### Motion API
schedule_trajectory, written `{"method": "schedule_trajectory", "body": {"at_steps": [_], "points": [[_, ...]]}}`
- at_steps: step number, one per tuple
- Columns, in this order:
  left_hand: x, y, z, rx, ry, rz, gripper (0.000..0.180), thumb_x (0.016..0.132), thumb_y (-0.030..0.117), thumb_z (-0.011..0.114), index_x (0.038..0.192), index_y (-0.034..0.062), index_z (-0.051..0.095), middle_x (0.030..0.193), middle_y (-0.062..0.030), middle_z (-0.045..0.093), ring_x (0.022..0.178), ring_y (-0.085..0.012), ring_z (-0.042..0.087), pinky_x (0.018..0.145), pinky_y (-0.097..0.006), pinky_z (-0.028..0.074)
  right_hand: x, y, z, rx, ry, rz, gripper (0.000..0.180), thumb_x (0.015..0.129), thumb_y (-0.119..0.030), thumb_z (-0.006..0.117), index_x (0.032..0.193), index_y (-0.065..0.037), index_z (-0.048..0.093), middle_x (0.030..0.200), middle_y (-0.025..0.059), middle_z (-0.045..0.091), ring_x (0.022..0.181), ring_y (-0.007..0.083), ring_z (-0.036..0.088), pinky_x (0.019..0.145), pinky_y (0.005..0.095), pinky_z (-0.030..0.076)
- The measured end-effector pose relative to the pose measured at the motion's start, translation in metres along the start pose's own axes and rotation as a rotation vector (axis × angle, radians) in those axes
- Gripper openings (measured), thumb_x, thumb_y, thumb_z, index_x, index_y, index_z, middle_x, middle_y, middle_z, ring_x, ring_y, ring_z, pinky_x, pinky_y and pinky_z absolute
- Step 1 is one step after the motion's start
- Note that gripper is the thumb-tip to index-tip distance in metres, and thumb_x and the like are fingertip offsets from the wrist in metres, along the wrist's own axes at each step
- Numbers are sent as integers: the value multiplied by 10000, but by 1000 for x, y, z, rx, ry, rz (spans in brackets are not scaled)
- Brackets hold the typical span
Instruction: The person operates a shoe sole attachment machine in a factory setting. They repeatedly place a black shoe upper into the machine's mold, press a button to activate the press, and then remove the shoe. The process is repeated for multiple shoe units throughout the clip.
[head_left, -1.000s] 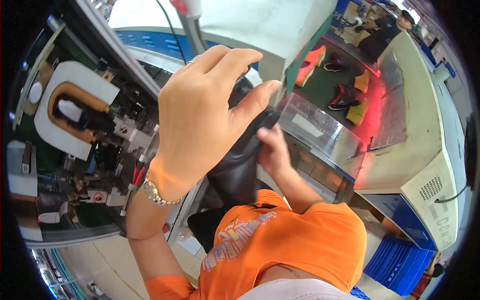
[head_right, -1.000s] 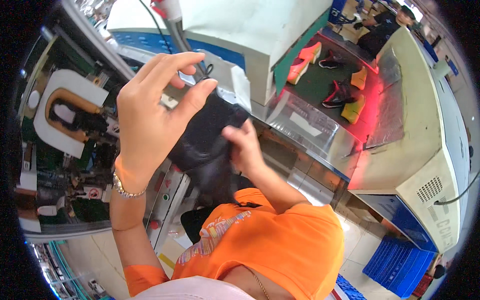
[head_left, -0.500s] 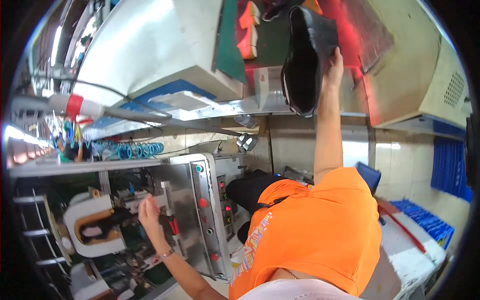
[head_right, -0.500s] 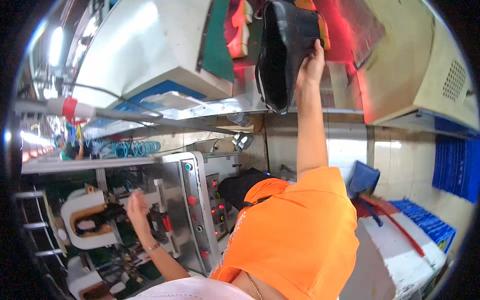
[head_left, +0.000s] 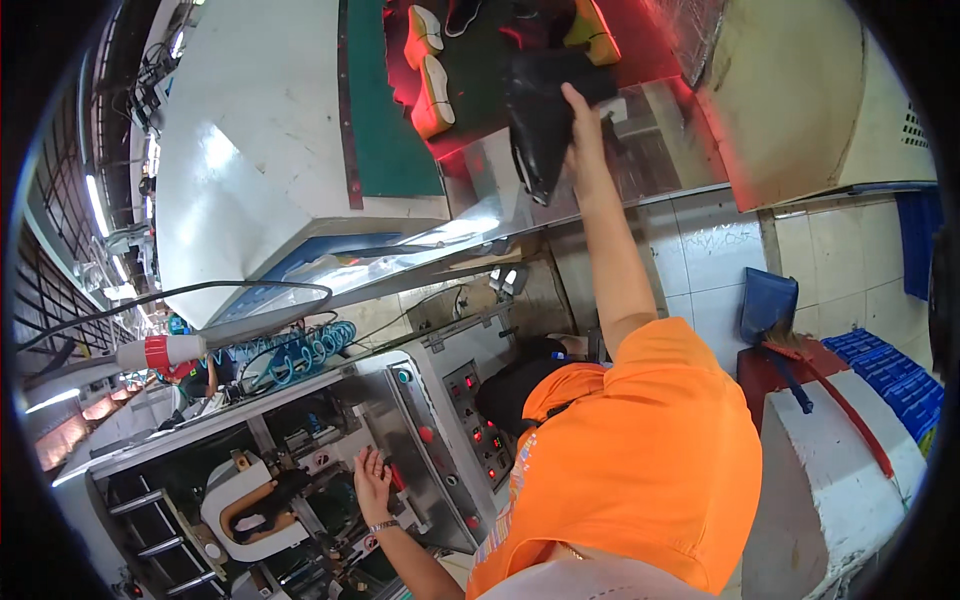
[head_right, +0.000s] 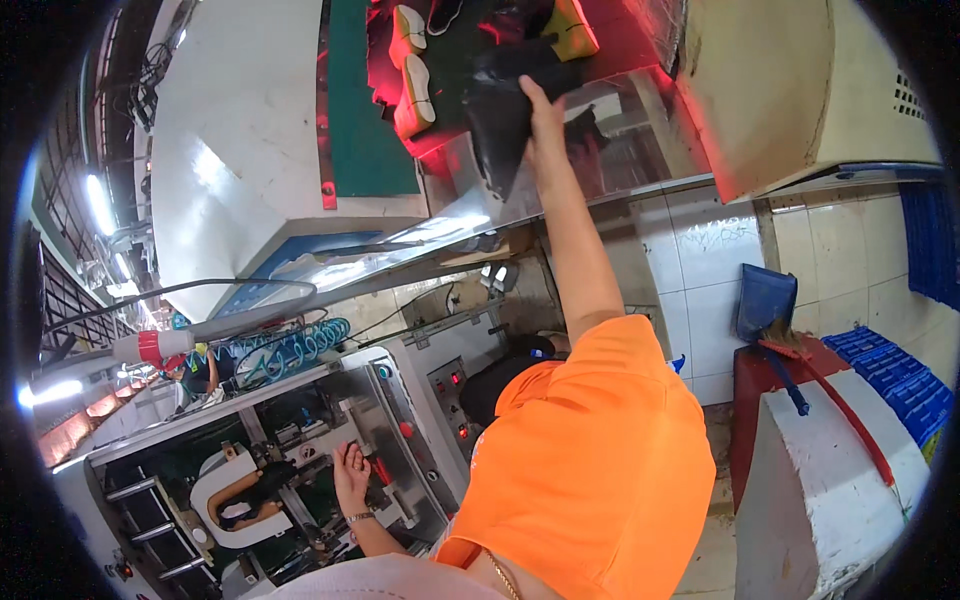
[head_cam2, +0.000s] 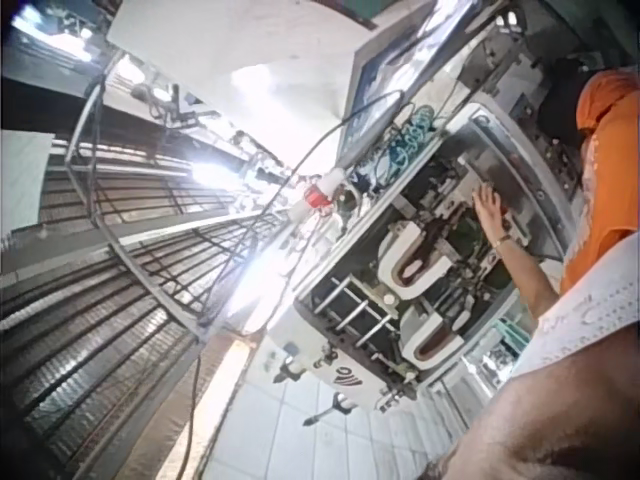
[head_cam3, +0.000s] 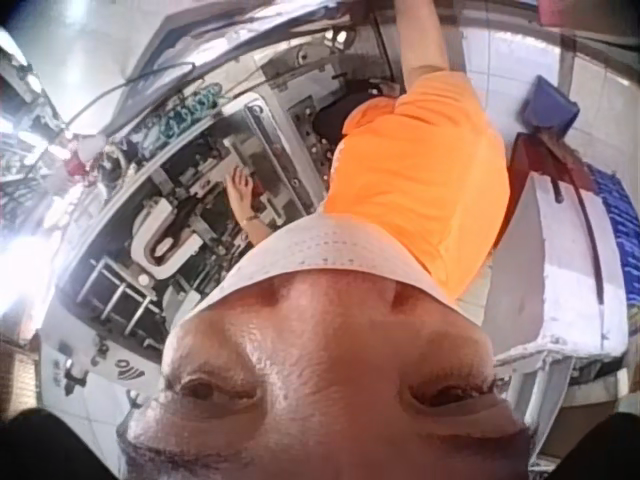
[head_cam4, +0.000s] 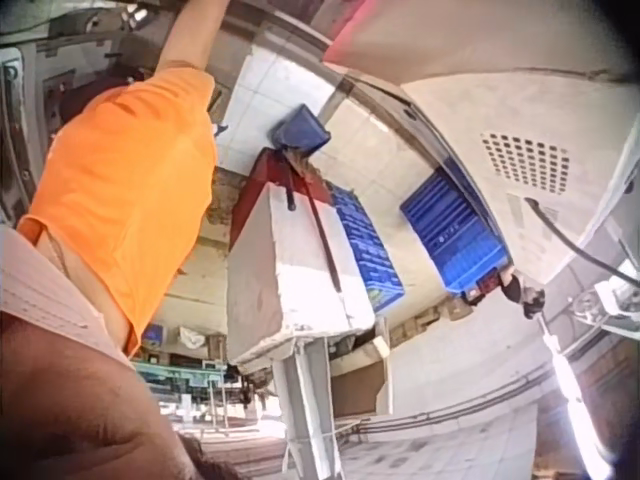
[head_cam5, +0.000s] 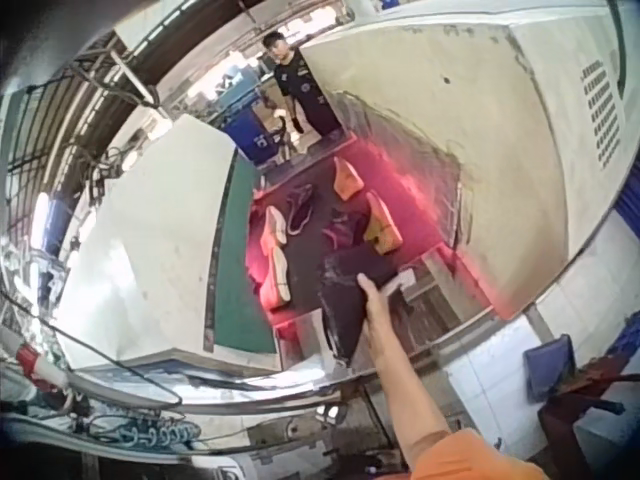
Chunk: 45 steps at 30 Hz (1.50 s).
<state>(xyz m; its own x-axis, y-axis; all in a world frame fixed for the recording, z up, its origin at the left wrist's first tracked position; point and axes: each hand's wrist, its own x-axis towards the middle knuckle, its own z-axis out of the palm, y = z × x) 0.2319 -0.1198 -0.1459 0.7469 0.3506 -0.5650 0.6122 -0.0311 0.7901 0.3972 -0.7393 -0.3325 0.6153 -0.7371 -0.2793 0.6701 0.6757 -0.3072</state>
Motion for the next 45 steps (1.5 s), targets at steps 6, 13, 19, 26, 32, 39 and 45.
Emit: {"method": "schedule_trajectory", "body": {"at_steps": [6, 13, 19, 26, 32, 39, 45], "points": [[-17, 15, 2, 22, -6, 58, 401, 874, 391, 442, 1128, 80, 449, 918, -38, 576, 740, -120, 535, 649, -280, 456, 80, 69, 60, -417, -33, -167, 804, 622, -176, 747, 1231, 19, 260, 1128, 154, 442, 989, 228, 484, 814, 314, 417], [-24, -13, 19, 42, 38, 118, 342, 877, 314, 472, 1130, 84, 459, 915, -20, 569, 755, -93, 533, 649, -252, 439, 113, 162, 39, -962, 72, -337, 828, 598, -236, 745, 1231, 43, 290, 1144, 211, 460, 1067, 281, 463, 906, 333, 361], [-34, -68, 16, 123, 78, 71, 302, 862, 249, 514, 1123, 100, 477, 931, -10, 566, 768, -69, 524, 668, -238, 430, 63, 159, -74, -1331, -15, -287, 361, 691, -120, 607, 1033, -21, 548, 1006, 164, 534, 944, 219, 513, 794, 328, 422], [-54, -137, -40, -286, 177, 151, 244, 841, 196, 541, 1066, 101, 523, 887, -18, 586, 725, -79, 542, 650, -229, 442, 196, 106, -61, -559, -199, 367, 266, 752, -184, 589, 1009, -121, 568, 930, 8, 584, 850, 148, 528, 806, 356, 395], [-30, -147, -9, -508, 223, 217, 226, 832, 149, 526, 1052, 99, 540, 918, -11, 591, 796, -76, 550, 677, -217, 444, 235, 88, -26, -867, -188, 588, 407, 707, -499, 537, 907, -145, 520, 871, 35, 531, 795, 226, 473, 716, 451, 362], [-63, -108, 23, -322, 272, 180, 246, 826, 180, 537, 1056, 91, 543, 905, -2, 587, 786, -61, 530, 699, -212, 436, 148, 31, 102, -1337, -394, -208, 421, 795, -373, 537, 911, 21, 630, 872, 122, 614, 773, 216, 570, 715, 320, 466], [-69, -91, 100, -312, -363, 348, 312, 863, 229, 466, 1140, 86, 480, 1005, -59, 562, 887, -118, 528, 771, -252, 441, -134, -52, 168, -1207, -957, -177, 261, 824, -146, 479, 965, 53, 573, 1020, 93, 550, 937, 195, 510, 850, 288, 375]]}}
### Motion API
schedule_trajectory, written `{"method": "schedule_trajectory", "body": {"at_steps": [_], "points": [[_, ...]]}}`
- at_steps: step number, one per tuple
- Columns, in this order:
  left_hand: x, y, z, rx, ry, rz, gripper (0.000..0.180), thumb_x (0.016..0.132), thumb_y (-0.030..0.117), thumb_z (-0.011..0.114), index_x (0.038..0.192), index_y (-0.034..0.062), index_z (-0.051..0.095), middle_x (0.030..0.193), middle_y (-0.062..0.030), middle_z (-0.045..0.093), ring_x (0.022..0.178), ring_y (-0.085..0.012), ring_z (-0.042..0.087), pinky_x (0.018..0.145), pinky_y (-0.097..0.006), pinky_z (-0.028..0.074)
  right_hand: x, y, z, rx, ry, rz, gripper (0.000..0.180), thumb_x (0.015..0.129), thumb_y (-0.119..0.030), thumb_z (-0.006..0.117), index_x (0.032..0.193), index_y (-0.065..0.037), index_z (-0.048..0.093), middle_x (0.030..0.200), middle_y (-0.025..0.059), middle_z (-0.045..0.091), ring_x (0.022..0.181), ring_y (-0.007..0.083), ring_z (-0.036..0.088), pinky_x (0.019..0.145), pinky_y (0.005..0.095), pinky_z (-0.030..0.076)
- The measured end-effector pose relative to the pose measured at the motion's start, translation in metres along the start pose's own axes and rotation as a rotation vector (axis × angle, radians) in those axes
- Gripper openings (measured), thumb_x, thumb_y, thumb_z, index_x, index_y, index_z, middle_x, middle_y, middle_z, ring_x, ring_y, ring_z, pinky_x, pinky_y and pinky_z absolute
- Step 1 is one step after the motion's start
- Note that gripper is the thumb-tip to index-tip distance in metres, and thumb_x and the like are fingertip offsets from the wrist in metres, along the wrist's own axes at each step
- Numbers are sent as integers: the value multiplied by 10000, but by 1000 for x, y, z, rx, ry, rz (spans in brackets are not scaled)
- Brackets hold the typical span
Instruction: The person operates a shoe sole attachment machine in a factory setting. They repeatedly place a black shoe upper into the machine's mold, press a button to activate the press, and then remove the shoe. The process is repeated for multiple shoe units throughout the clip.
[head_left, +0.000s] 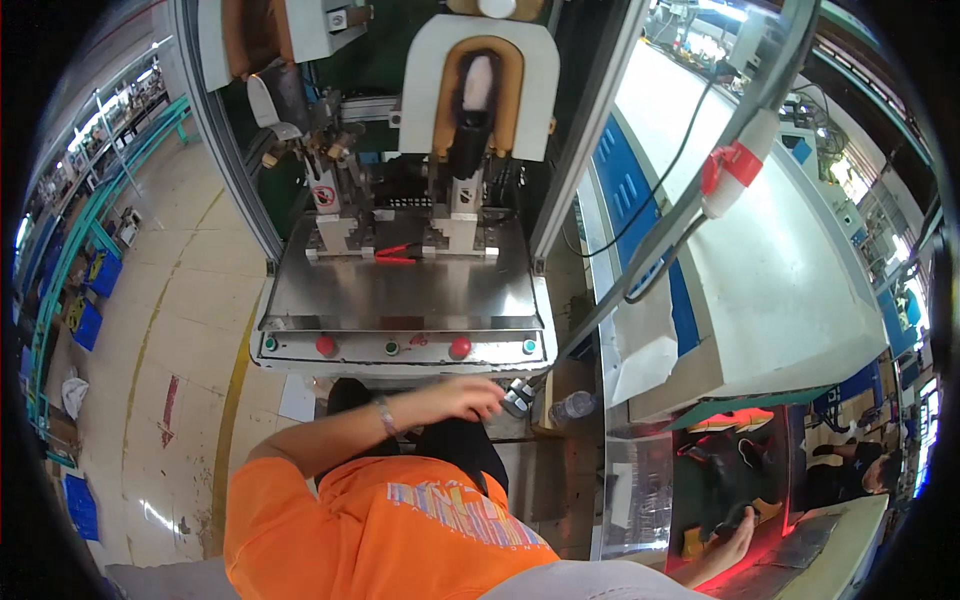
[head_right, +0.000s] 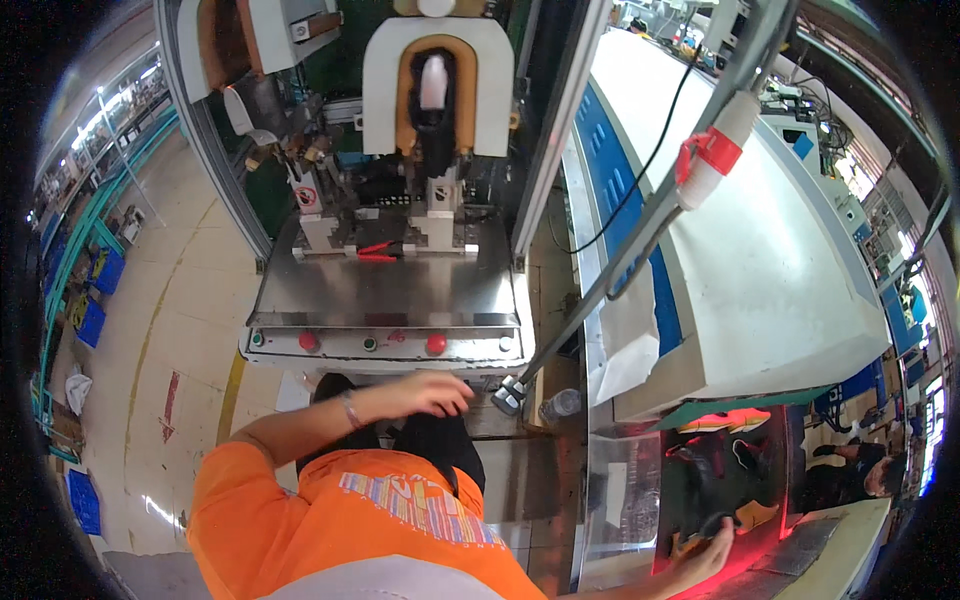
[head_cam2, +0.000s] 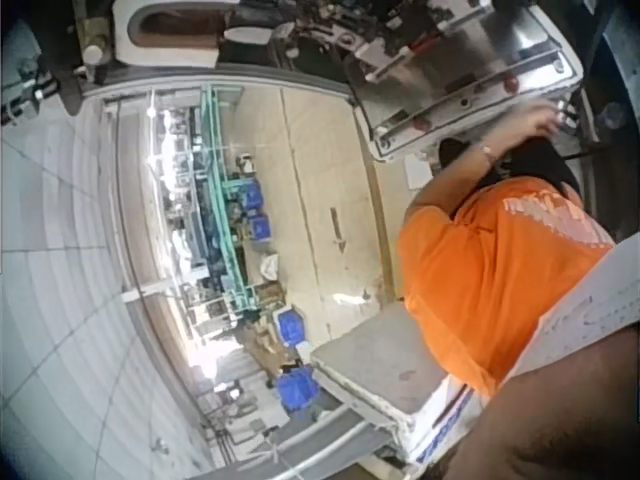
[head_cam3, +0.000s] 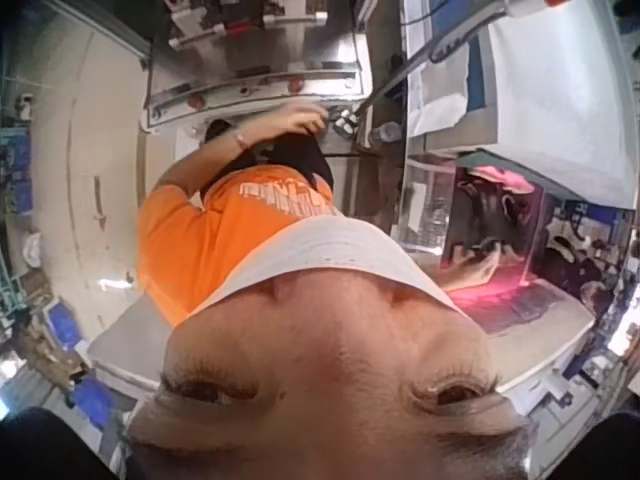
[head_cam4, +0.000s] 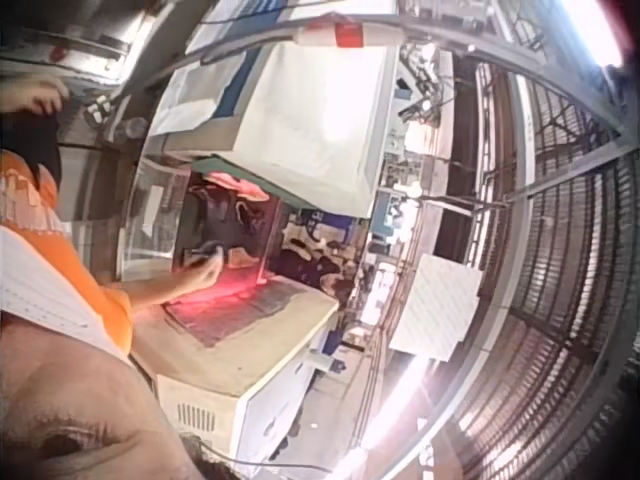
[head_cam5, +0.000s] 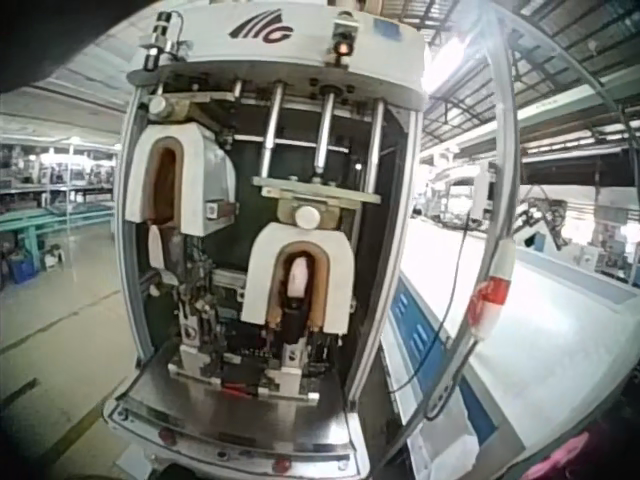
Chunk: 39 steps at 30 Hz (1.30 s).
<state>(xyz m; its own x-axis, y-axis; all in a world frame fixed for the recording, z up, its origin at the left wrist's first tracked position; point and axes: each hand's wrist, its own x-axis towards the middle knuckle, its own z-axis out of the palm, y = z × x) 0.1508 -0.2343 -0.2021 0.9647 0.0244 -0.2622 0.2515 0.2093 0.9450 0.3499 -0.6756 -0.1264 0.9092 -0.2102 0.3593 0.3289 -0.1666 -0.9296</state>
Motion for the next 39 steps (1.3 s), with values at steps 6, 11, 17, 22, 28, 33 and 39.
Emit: {"method": "schedule_trajectory", "body": {"at_steps": [6, 11, 17, 22, 28, 33, 39], "points": [[10, -10, 47, -616, -253, -91, 626, 838, 504, 414, 1287, 86, 291, 1256, -101, 396, 1118, -238, 424, 903, -437, 377, -93, -56, 127, 327, -413, -32, 175, 621, -86, 631, 761, 16, 608, 747, 47, 525, 689, 121, 460, 634, 229, 347], [-25, 52, -9, -902, 14, 522, 544, 824, 440, 489, 1229, 94, 378, 1231, -54, 452, 1120, -201, 446, 964, -404, 325, -147, -74, 240, 494, -1276, 30, 187, 569, -59, 713, 529, -59, 530, 612, -10, 499, 553, 90, 468, 507, 224, 350], [-106, 94, -94, -413, 739, 837, 507, 790, 242, 580, 1200, 13, 389, 1138, -90, 489, 1020, -197, 483, 890, -367, 378, -190, -145, 383, 840, -1663, 367, 599, 749, -296, 625, 1212, -49, 336, 998, 47, 530, 671, 49, 457, 593, 184, 385], [-189, 140, -101, 149, 739, 618, 551, 715, 111, 656, 1198, 16, 409, 1036, -31, 525, 908, -114, 493, 824, -274, 393, -224, -204, 476, 942, -1765, 424, 328, 832, -256, 549, 1081, -58, 469, 937, 13, 571, 762, 66, 525, 699, 199, 413], [-212, 148, -174, -264, 664, 832, 452, 864, 273, 503, 1224, 41, 359, 1043, -10, 520, 895, -87, 503, 728, -217, 416, -254, -253, 534, 1181, -1884, 421, 164, 836, -187, 544, 945, -65, 526, 876, -15, 580, 785, 66, 543, 712, 206, 426], [-227, 210, -241, 46, 849, 921, 126, 871, 146, 495, 947, 55, 537, 759, 48, 510, 641, -22, 430, 572, -152, 347, -245, -296, 580, 924, -1806, 84, 80, 845, -135, 526, 882, -73, 560, 798, -42, 578, 703, 27, 515, 634, 159, 395], [-218, 258, -295, 104, 838, 922, 113, 861, 170, 518, 939, 89, 535, 796, 52, 531, 730, -31, 481, 634, -178, 375, -242, -317, 645, 1119, -1598, 156, 87, 786, -38, 592, 873, -44, 590, 800, 18, 609, 725, 83, 552, 719, 211, 422]]}}
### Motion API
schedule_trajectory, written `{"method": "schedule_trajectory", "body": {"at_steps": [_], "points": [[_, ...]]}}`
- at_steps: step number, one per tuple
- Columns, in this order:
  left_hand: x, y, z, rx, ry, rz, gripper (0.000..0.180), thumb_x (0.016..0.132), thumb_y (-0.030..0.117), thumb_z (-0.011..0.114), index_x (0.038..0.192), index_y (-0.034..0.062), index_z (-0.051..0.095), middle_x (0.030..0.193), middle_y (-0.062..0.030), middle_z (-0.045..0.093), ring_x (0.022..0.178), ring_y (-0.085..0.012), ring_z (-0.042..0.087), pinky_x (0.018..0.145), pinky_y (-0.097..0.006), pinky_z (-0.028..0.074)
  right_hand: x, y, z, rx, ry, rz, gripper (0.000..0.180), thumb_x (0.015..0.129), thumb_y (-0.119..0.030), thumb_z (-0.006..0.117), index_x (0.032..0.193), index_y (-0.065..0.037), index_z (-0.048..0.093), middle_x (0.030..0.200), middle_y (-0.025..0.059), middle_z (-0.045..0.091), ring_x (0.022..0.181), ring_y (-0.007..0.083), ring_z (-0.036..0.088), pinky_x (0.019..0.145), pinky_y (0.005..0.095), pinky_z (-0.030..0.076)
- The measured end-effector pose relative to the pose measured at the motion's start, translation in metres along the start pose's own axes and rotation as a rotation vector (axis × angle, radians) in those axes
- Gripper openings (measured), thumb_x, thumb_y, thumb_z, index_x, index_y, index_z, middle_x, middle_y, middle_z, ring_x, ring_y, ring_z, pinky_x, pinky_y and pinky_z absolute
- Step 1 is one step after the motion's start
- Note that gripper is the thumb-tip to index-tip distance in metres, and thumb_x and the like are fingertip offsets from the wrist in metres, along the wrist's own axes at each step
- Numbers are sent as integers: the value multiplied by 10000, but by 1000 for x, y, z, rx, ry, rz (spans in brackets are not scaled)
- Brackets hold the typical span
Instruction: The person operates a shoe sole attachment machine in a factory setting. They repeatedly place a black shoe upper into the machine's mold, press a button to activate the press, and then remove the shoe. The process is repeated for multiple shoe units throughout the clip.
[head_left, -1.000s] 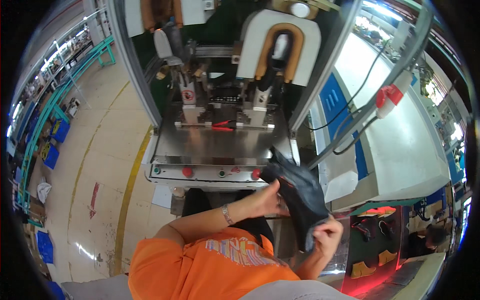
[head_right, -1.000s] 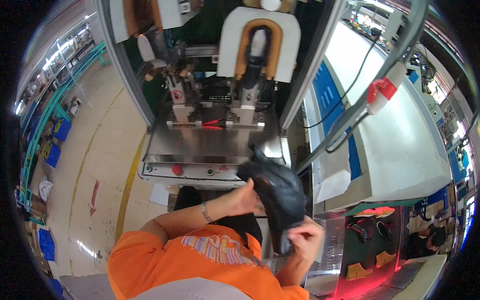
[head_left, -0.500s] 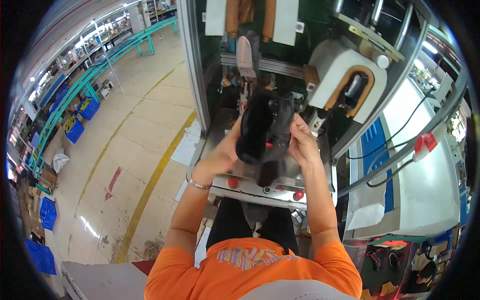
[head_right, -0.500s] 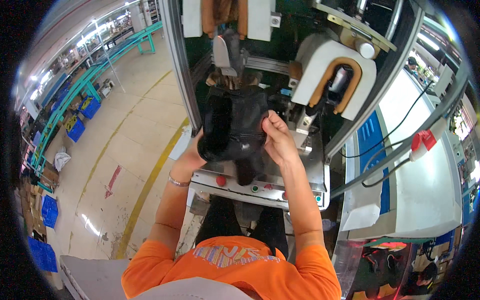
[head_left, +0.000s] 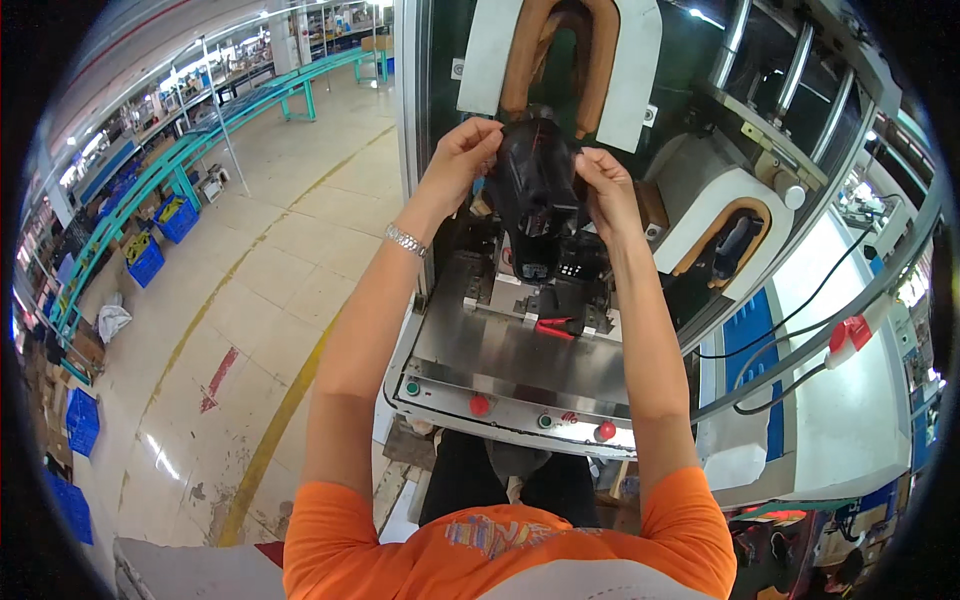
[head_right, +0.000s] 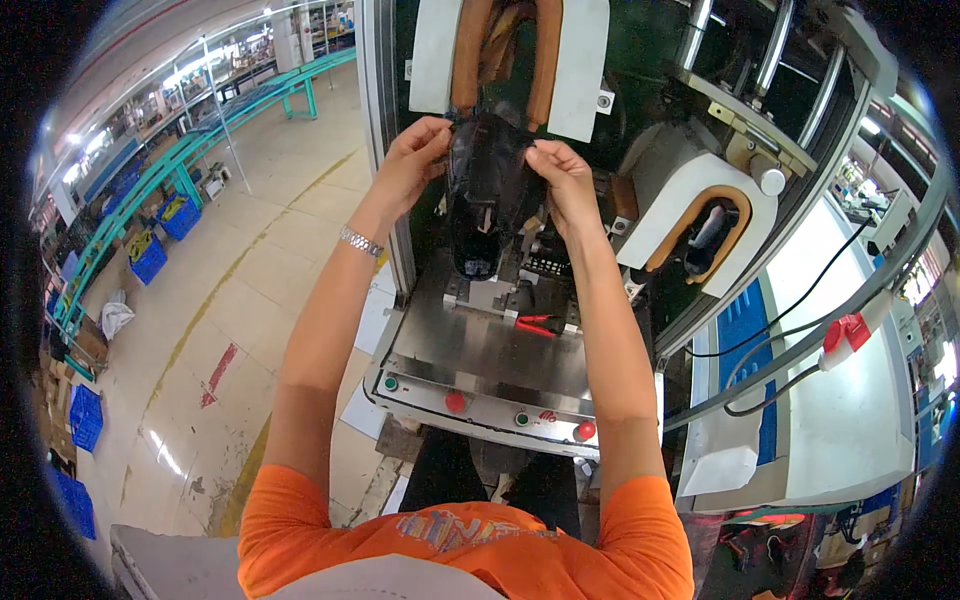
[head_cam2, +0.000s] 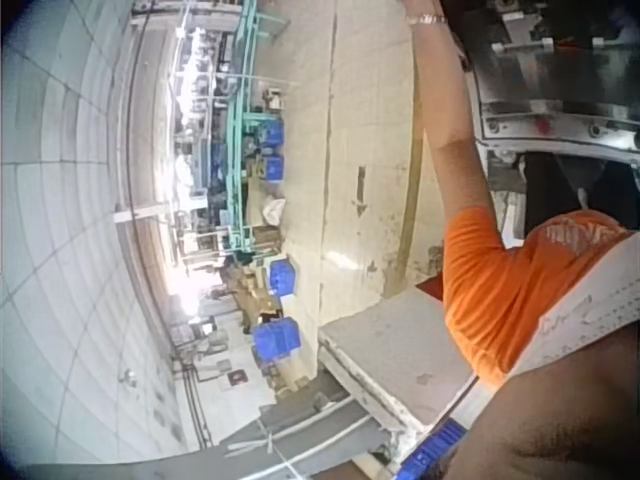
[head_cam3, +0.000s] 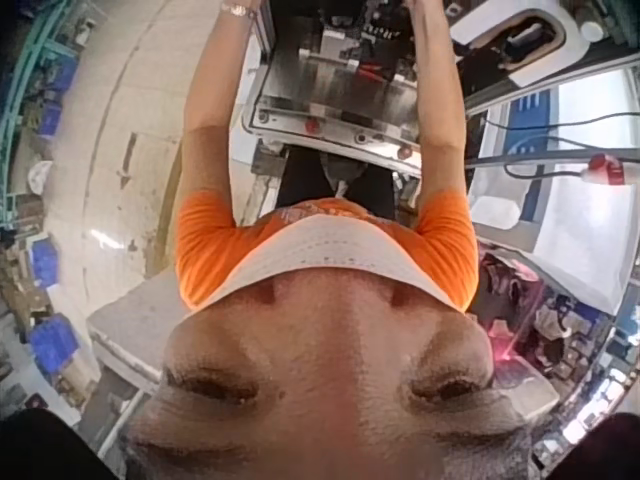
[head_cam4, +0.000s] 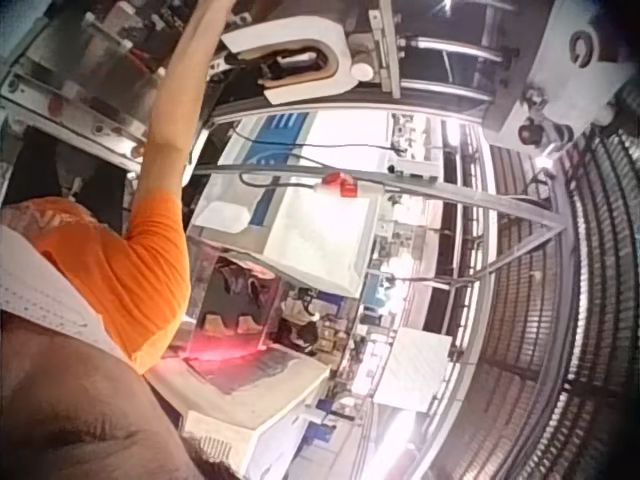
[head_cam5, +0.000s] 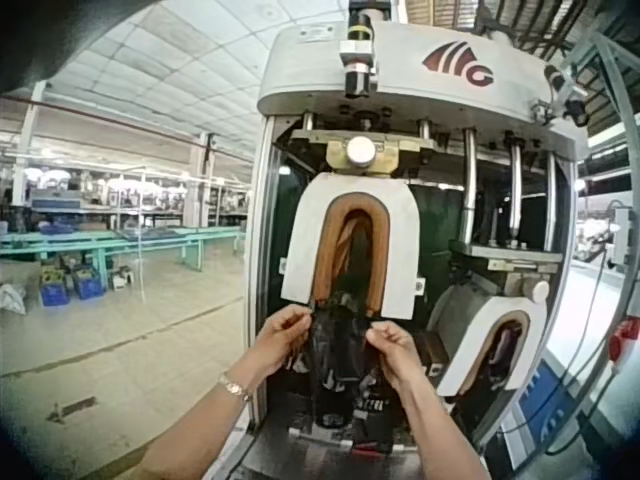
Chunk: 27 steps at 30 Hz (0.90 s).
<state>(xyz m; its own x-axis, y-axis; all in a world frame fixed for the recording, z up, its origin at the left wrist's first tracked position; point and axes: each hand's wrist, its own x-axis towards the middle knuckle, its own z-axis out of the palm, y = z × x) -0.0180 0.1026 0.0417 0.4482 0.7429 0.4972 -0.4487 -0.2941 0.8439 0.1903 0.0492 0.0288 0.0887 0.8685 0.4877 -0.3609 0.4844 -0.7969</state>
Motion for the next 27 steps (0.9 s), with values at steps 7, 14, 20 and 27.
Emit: {"method": "schedule_trajectory", "body": {"at_steps": [7, 14, 20, 27], "points": [[18, -18, -3, -217, 128, 70, 141, 822, 105, 569, 949, 82, 513, 860, 10, 572, 763, -75, 518, 649, -219, 404, 13, 12, 6, 40, 58, -22, 90, 776, -24, 599, 864, -38, 586, 806, 12, 603, 745, 84, 545, 717, 216, 426], [15, -21, -8, -209, 73, -114, 136, 810, 75, 574, 896, 88, 470, 816, 6, 556, 765, -85, 510, 667, -252, 393, 14, 11, -3, 56, 69, 30, 88, 781, -18, 589, 866, -43, 582, 814, 12, 597, 754, 93, 546, 717, 212, 422], [45, -35, -8, -143, 202, 53, 178, 784, 33, 576, 940, 44, 491, 817, -12, 569, 716, -81, 508, 606, -203, 379, 40, 21, -7, -138, 175, -102, 48, 810, -50, 537, 837, -72, 571, 807, -17, 578, 777, 97, 543, 678, 233, 425], [76, -46, -3, -116, 440, 15, 192, 779, -11, 513, 966, 35, 521, 874, -45, 577, 658, -89, 509, 497, -219, 349, 70, 29, -18, -49, 381, 27, 207, 739, 46, 529, 932, -27, 525, 858, 33, 560, 807, 158, 531, 783, 280, 401]]}}
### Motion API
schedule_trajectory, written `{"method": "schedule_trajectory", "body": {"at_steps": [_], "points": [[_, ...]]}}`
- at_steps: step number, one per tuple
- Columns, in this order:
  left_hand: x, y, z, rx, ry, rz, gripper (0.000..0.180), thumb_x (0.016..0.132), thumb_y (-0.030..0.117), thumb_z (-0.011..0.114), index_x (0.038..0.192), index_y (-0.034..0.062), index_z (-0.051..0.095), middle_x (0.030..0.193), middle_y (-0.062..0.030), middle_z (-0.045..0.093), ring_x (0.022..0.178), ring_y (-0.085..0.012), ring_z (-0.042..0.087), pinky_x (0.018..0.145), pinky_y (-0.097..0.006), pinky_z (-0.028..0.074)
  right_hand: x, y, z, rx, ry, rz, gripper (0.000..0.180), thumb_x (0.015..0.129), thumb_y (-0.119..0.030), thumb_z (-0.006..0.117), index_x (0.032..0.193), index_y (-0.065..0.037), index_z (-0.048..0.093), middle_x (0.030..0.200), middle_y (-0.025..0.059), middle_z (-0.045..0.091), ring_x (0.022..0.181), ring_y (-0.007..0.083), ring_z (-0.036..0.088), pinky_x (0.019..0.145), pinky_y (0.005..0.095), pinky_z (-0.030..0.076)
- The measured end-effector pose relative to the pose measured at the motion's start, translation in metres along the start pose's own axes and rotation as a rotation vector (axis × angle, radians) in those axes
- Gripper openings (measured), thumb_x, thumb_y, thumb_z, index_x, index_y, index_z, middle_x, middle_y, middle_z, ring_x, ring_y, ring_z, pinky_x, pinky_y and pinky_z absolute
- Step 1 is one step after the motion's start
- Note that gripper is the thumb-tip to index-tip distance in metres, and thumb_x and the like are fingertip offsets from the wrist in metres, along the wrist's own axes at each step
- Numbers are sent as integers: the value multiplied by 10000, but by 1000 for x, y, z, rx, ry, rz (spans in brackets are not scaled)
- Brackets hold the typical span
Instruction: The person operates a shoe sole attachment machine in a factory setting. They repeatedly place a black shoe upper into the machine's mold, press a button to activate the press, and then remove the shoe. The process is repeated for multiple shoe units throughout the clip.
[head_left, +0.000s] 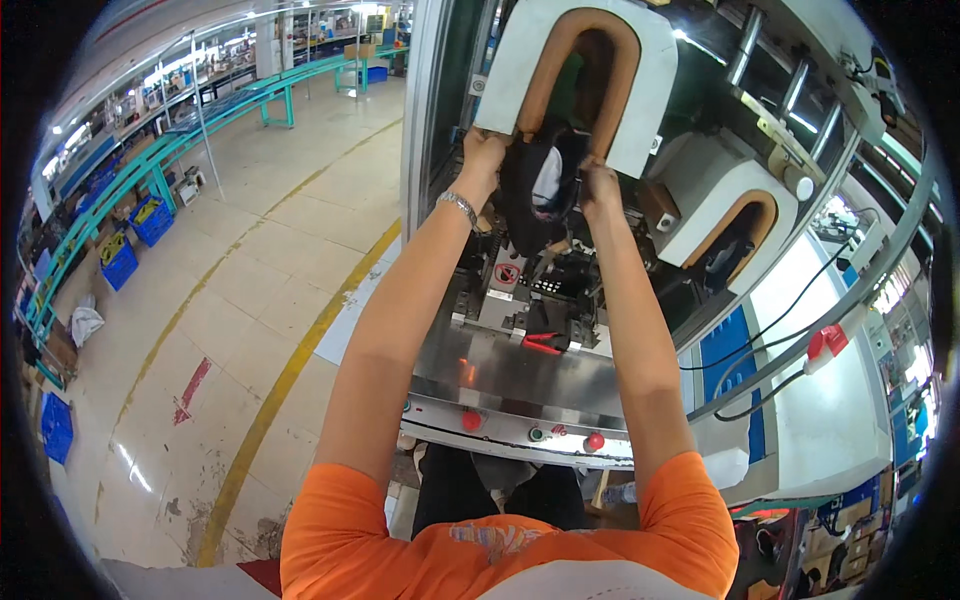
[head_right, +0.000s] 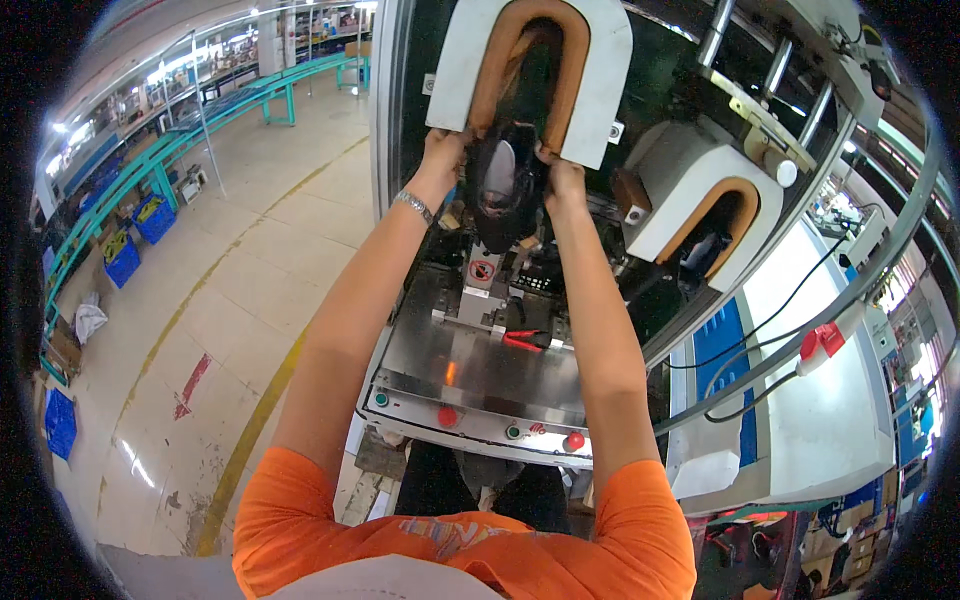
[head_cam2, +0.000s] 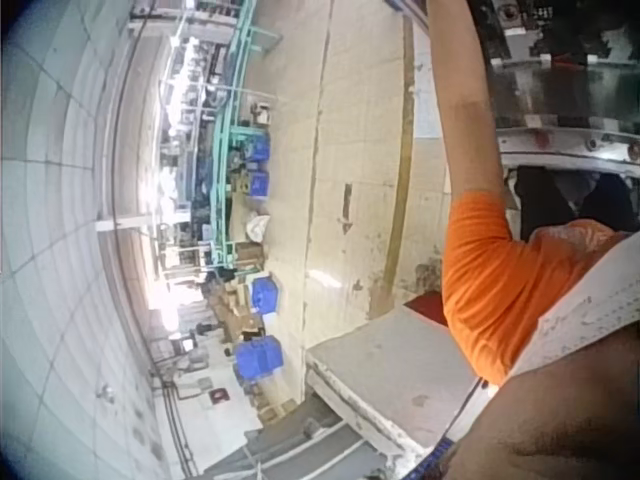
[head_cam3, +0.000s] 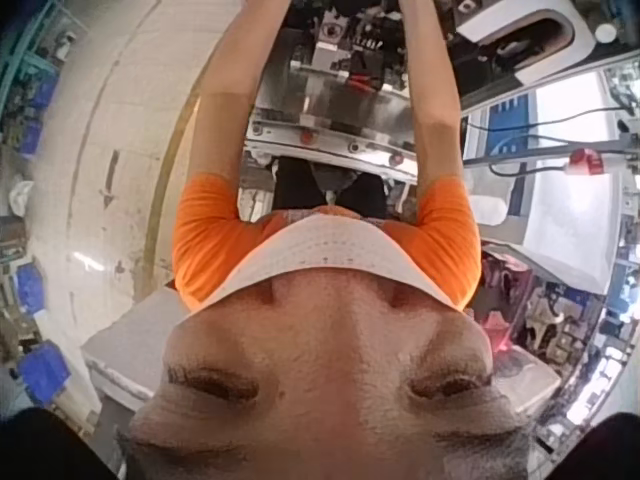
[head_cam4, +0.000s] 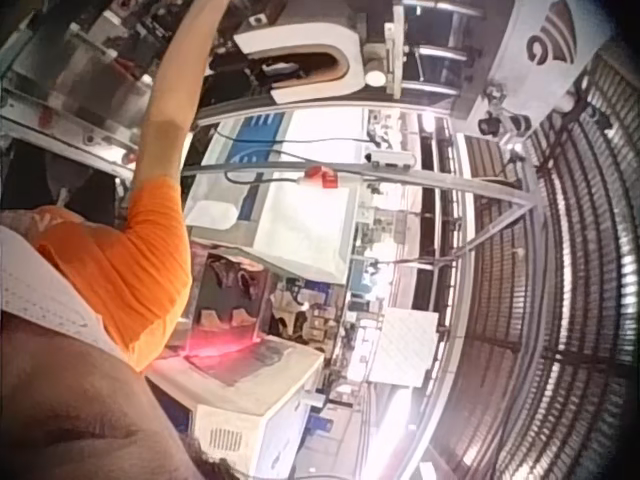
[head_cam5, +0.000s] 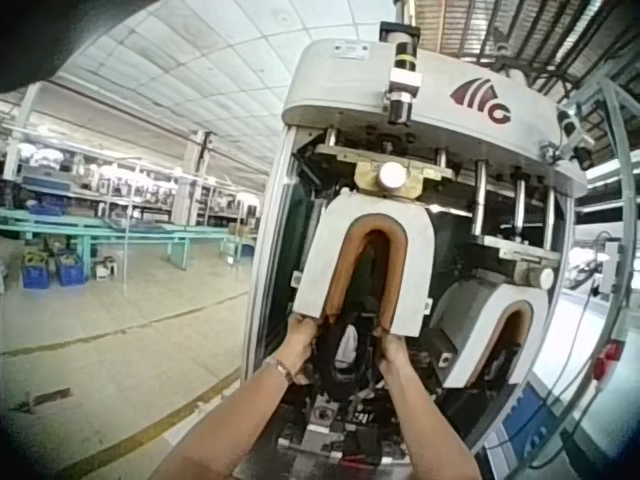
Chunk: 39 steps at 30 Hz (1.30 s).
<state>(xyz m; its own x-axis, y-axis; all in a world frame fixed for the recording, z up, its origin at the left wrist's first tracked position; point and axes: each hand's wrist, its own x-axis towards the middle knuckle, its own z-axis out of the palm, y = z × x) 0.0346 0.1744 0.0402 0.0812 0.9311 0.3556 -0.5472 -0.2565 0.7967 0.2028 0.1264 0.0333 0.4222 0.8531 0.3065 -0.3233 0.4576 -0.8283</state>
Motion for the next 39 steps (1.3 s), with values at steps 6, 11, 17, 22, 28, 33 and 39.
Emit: {"method": "schedule_trajectory", "body": {"at_steps": [6, 11, 17, 22, 28, 33, 39], "points": [[18, -31, -1, -62, 72, 28, 133, 782, 2, 538, 910, 30, 512, 802, -51, 578, 645, -129, 547, 535, -249, 423, 11, 11, -9, -11, -34, 2, 63, 794, -37, 524, 851, -57, 540, 787, 2, 549, 768, 135, 521, 755, 256, 398], [4, -15, 3, 74, 58, -79, 217, 756, -4, 591, 942, 51, 494, 776, -62, 561, 635, -136, 537, 536, -249, 428, 5, 11, -12, -31, -29, 20, 110, 790, -37, 551, 900, -30, 557, 811, 12, 570, 761, 127, 535, 733, 237, 414], [-96, 18, -15, 688, 96, 871, 208, 688, -66, 524, 878, 18, 509, 867, -124, 521, 770, -270, 523, 681, -352, 407, -89, 48, -54, -571, 181, -450, 338, 753, -154, 655, 1028, -13, 517, 821, 14, 520, 747, 108, 485, 695, 225, 401], [-159, 48, -7, 965, -291, 1024, 279, 716, 22, 566, 990, 74, 552, 964, -72, 548, 814, -211, 548, 724, -330, 382, -157, 112, -57, 111, 149, 250, 392, 797, -219, 616, 1121, -59, 465, 919, 24, 534, 790, 112, 531, 705, 251, 425], [-156, 62, -14, 1383, -374, 830, 294, 761, 76, 531, 1054, 98, 536, 988, -29, 490, 828, -204, 523, 718, -358, 367, -129, 155, -51, 736, 58, 545, 246, 797, -299, 588, 651, -122, 500, 591, -8, 555, 562, 123, 576, 573, 248, 493], [-168, 45, -12, 1461, -357, 763, 434, 696, 17, 526, 1123, 77, 482, 1102, -96, 406, 816, -255, 503, 690, -385, 387, -100, 161, -48, 578, 93, 469, 164, 825, -266, 563, 753, -134, 497, 507, -22, 484, 512, 115, 559, 542, 225, 481], [-180, 34, -10, 1409, -298, 642, 492, 665, -17, 529, 1145, 64, 454, 1139, -110, 372, 753, -249, 500, 655, -368, 415, -83, 171, -61, 571, 58, 469, 136, 845, -226, 536, 768, -124, 489, 513, -9, 464, 458, 122, 528, 451, 237, 467]]}}
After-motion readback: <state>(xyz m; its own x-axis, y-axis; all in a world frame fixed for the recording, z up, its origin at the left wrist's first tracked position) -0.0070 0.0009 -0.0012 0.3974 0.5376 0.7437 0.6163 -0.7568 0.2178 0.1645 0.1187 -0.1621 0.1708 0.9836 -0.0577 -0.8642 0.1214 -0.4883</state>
